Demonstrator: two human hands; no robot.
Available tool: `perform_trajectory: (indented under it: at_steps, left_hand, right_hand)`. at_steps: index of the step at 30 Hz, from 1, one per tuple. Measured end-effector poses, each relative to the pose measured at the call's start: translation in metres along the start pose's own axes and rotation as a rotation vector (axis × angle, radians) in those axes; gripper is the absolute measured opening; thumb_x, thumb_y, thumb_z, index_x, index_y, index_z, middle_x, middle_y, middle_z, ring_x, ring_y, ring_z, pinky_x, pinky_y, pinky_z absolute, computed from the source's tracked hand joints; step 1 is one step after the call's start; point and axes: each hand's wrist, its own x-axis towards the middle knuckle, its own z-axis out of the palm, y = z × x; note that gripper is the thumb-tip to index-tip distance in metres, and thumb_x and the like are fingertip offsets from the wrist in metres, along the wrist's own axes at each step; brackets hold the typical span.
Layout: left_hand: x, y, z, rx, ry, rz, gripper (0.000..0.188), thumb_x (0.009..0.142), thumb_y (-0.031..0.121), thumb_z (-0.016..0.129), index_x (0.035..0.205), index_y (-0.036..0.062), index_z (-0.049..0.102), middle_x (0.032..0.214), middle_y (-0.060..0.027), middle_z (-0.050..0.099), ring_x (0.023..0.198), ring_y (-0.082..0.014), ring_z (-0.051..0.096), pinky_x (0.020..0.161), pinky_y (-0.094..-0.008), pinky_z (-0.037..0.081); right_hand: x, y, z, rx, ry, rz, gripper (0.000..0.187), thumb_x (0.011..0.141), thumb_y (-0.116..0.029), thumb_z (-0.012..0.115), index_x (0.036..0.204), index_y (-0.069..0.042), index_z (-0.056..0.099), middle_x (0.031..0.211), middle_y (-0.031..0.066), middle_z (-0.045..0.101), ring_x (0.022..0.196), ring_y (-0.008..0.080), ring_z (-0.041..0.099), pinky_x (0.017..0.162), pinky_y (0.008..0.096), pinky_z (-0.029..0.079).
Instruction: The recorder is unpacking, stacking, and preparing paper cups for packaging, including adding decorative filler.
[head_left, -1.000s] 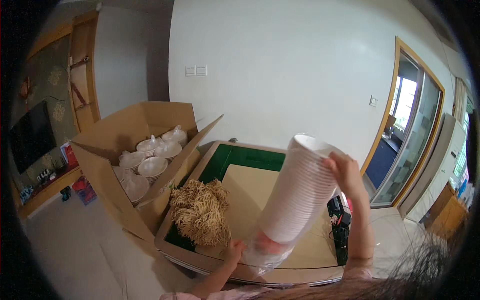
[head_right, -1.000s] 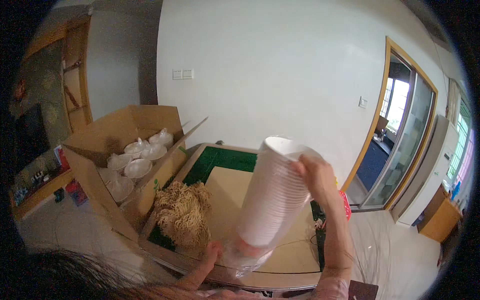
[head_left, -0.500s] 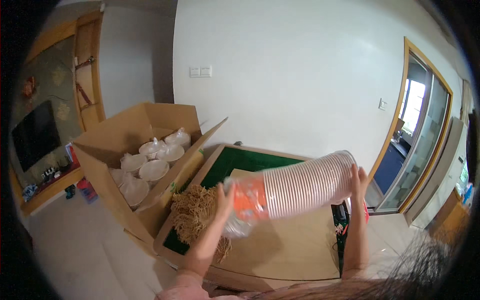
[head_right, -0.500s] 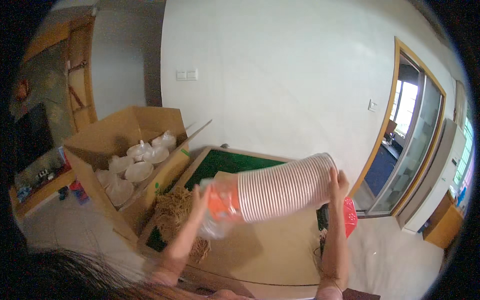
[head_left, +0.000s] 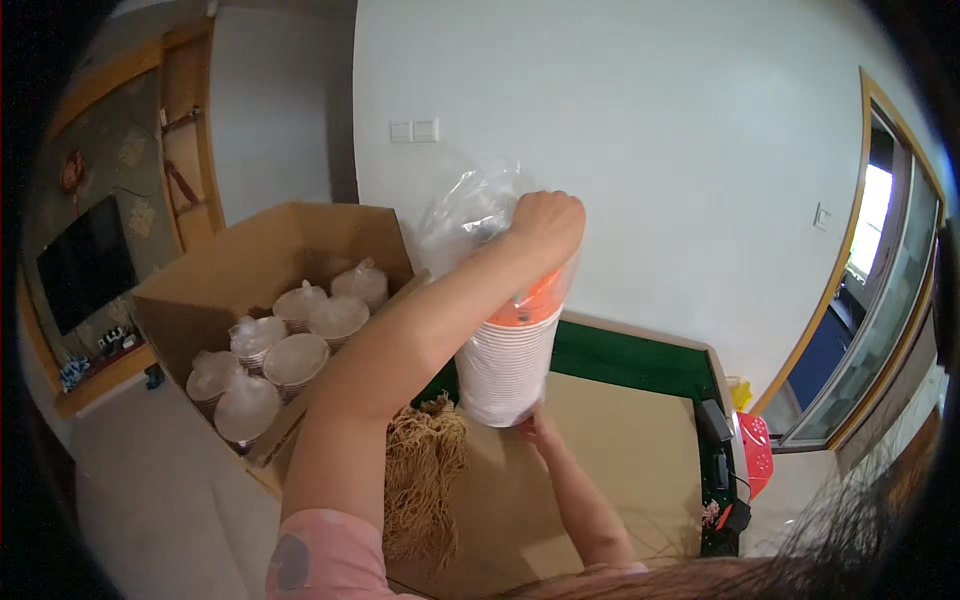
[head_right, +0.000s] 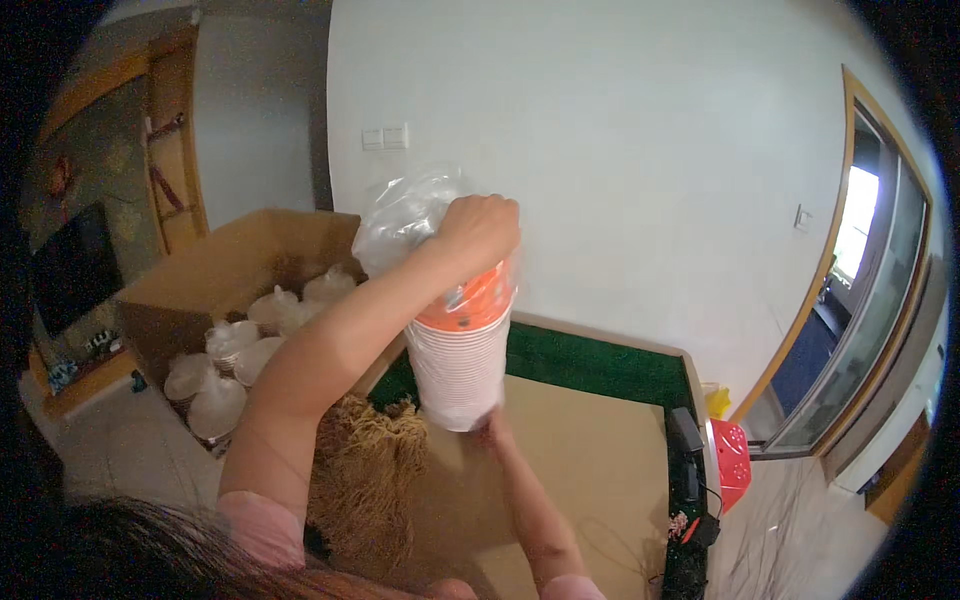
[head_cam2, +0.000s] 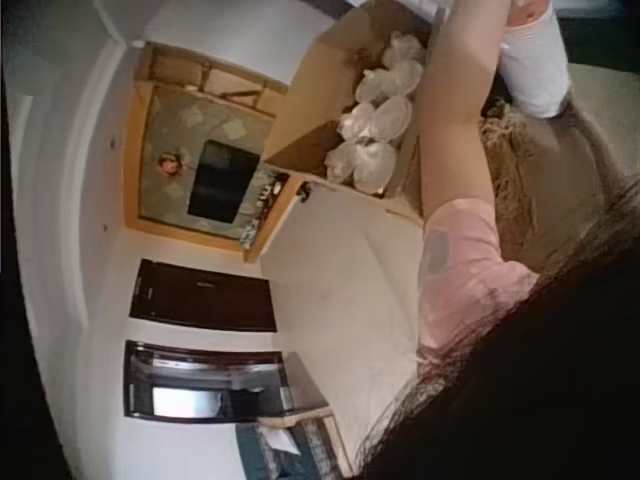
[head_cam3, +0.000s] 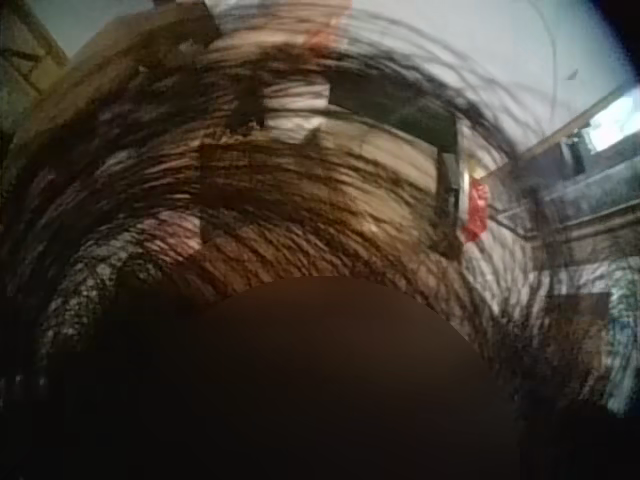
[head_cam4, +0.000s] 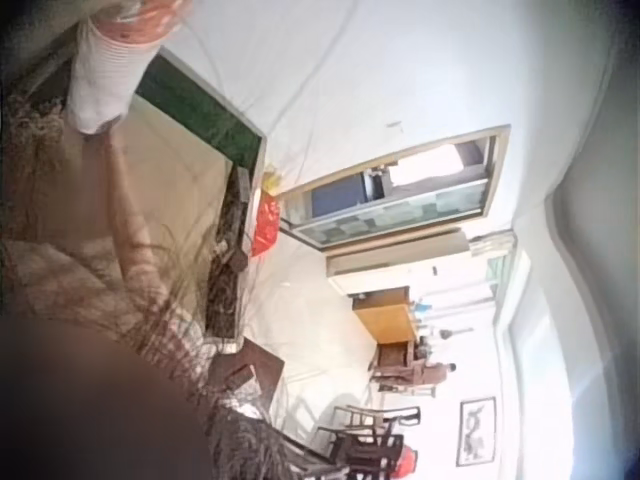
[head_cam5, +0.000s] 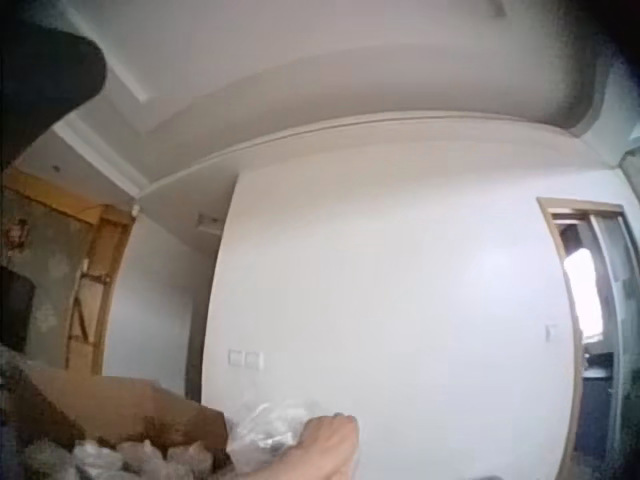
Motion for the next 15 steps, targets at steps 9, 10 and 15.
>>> perform_trajectory:
  at_steps: [9,10,15]
  left_hand:
    - [0.012,-0.06,0.064,-0.021,0.013,-0.074,0.023,0.082,0.024,0.049,0.085,0.005,0.063,0.088,-0.0175,0.063,0.084,-0.0348,0.061,0.072,-0.0455,0.049]
    - [0.015,-0.061,0.062,-0.024,0.062,-0.089,0.026,0.084,0.026,0.048,0.085,0.0044,0.062,0.087,-0.0177,0.062,0.083,-0.0347,0.061,0.072,-0.0459,0.049]
    - [0.031,-0.05,0.013,-0.403,0.346,-0.142,0.028,0.087,0.026,0.048,0.081,0.0005,0.057,0.078,-0.0144,0.061,0.07,-0.0275,0.061,0.064,-0.0395,0.048]
  right_hand:
    - [-0.032,-0.149,-0.023,-0.682,0.058,-0.485,0.021,0.083,-0.018,0.061,0.098,-0.003,0.06,0.075,0.0062,0.061,0.063,0.0122,0.058,0.052,0.0256,0.049]
    - [-0.032,-0.16,-0.024,-0.689,0.06,-0.536,0.023,0.082,-0.016,0.062,0.1,-0.002,0.059,0.076,0.007,0.061,0.064,0.0124,0.058,0.053,0.0257,0.049]
    - [-0.066,-0.23,0.024,-0.61,0.081,-0.912,0.074,0.075,-0.013,0.072,0.134,-0.009,0.027,0.122,0.0178,0.044,0.08,0.0169,0.061,0.056,0.0276,0.05]
